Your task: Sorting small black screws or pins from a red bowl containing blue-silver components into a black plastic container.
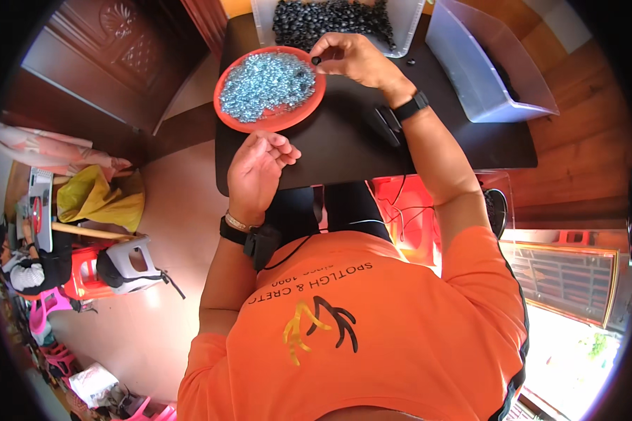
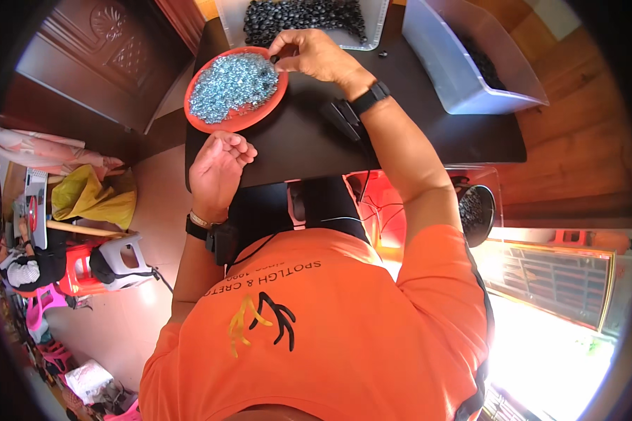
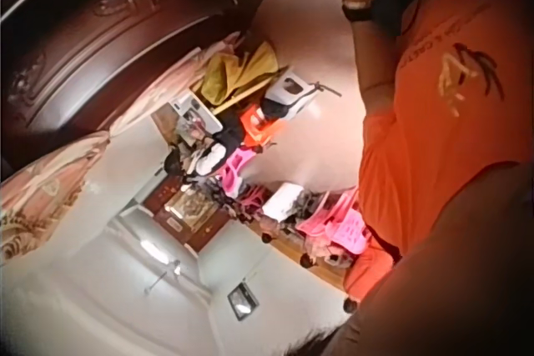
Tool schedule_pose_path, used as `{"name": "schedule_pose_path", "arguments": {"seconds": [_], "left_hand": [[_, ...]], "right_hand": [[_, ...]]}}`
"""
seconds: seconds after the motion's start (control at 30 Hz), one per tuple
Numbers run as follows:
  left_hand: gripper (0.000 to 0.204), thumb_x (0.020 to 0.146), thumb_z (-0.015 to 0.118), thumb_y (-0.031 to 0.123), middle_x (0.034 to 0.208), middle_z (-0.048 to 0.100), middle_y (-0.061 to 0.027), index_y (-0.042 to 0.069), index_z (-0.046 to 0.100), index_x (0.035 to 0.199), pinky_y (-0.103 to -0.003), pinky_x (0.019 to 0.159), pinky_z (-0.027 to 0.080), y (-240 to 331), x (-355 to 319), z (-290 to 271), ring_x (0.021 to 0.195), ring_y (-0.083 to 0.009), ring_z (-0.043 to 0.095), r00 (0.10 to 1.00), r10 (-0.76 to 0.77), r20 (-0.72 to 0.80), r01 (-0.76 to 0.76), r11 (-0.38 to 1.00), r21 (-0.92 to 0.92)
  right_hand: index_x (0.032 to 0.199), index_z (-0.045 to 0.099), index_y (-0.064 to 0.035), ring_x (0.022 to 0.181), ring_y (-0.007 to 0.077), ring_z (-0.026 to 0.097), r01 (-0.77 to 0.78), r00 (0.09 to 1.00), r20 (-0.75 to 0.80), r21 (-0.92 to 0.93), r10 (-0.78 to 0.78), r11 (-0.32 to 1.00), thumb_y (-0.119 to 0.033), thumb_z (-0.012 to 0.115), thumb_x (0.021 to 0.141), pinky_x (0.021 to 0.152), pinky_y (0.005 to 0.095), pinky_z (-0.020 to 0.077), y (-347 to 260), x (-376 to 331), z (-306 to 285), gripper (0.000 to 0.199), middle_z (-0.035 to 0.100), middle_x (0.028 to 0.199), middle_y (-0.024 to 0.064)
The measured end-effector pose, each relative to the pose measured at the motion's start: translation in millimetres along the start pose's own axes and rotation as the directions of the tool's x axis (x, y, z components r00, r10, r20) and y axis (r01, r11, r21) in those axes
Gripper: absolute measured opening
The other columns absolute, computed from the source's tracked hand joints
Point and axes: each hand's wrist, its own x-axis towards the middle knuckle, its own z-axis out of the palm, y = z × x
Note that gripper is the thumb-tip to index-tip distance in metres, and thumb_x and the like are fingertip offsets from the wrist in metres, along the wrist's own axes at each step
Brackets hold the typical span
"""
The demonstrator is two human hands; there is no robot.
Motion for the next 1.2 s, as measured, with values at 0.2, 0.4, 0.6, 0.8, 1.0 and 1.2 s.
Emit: {"name": "schedule_pose_path", "arguments": {"seconds": [0.2,0.4,0.6,0.8,1.0,1.2], "left_hand": [[0.034,0.098,0.035,0.024,0.094,0.057,-0.0104,-0.001,0.051,0.115,-0.035,0.081,0.045,5.4,4.3,21.4,0.09,-0.0241,0.059,1.0,-0.011,0.016,0.01,0.999,0.05],[0.027,0.098,0.037,0.023,0.093,0.058,-0.0102,0.003,0.051,0.109,-0.037,0.081,0.046,-3.0,10.4,12.8,0.088,-0.0245,0.059,0.996,-0.055,-0.069,0.048,0.994,-0.101],[0.021,0.096,0.041,0.021,0.092,0.059,-0.0097,0.004,0.051,0.104,-0.038,0.08,0.046,-2.8,9.5,13.1,0.085,-0.0242,0.059,0.994,-0.041,-0.099,0.032,0.996,-0.083],[0.02,0.096,0.043,0.02,0.088,0.059,-0.0085,0.004,0.052,0.106,-0.035,0.078,0.046,-6.0,8.6,8.0,0.083,-0.0225,0.058,0.997,0.003,-0.083,-0.011,0.995,-0.095],[0.023,0.096,0.045,0.021,0.086,0.057,-0.007,0.003,0.053,0.108,-0.034,0.075,0.045,-8.3,8.1,5.3,0.08,-0.0215,0.056,0.997,0.053,-0.062,-0.062,0.985,-0.161],[0.023,0.095,0.046,0.02,0.087,0.057,-0.0071,0.002,0.053,0.108,-0.034,0.075,0.044,-7.5,8.2,6.3,0.08,-0.022,0.056,0.997,0.062,-0.049,-0.069,0.984,-0.161]], "right_hand": [[0.095,0.064,-0.0036,0.085,0.007,0.058,0.056,0.964,0.234,0.281,-0.125,0.958,0.002,0.07,0.08,0.075,0.0234,0.0479,-42.1,-15.6,30.4,0.017,0.062,0.087,-0.0023],[0.094,0.064,-0.0047,0.084,0.0153,0.06,0.308,0.916,0.218,0.154,-0.337,0.939,-0.002,0.073,0.077,0.076,0.0273,0.0484,-45.5,-22.4,55.0,0.019,0.061,0.091,0.003],[0.094,0.065,-0.0076,0.087,0.0175,0.061,0.318,0.913,0.219,0.145,-0.344,0.937,0.0,0.071,0.076,0.078,0.0289,0.0499,-49.9,-24.6,61.4,0.02,0.061,0.091,0.0028],[0.094,0.066,-0.0101,0.088,0.0191,0.062,0.399,0.896,0.211,0.005,-0.391,0.917,0.001,0.071,0.074,0.078,0.0292,0.0505,-56.2,-27.0,63.5,0.023,0.06,0.09,0.0021],[0.099,0.066,-0.0068,0.092,0.0172,0.062,0.333,0.915,0.178,0.173,-0.362,0.927,-0.004,0.074,0.075,0.08,0.0294,0.0501,-52.5,-25.9,65.4,0.025,0.062,0.095,0.0033],[0.1,0.066,-0.0054,0.094,0.0184,0.062,0.311,0.915,0.209,0.182,-0.346,0.933,-0.004,0.074,0.077,0.083,0.0302,0.0498,-48.7,-23.3,62.9,0.024,0.062,0.098,0.0054]]}}
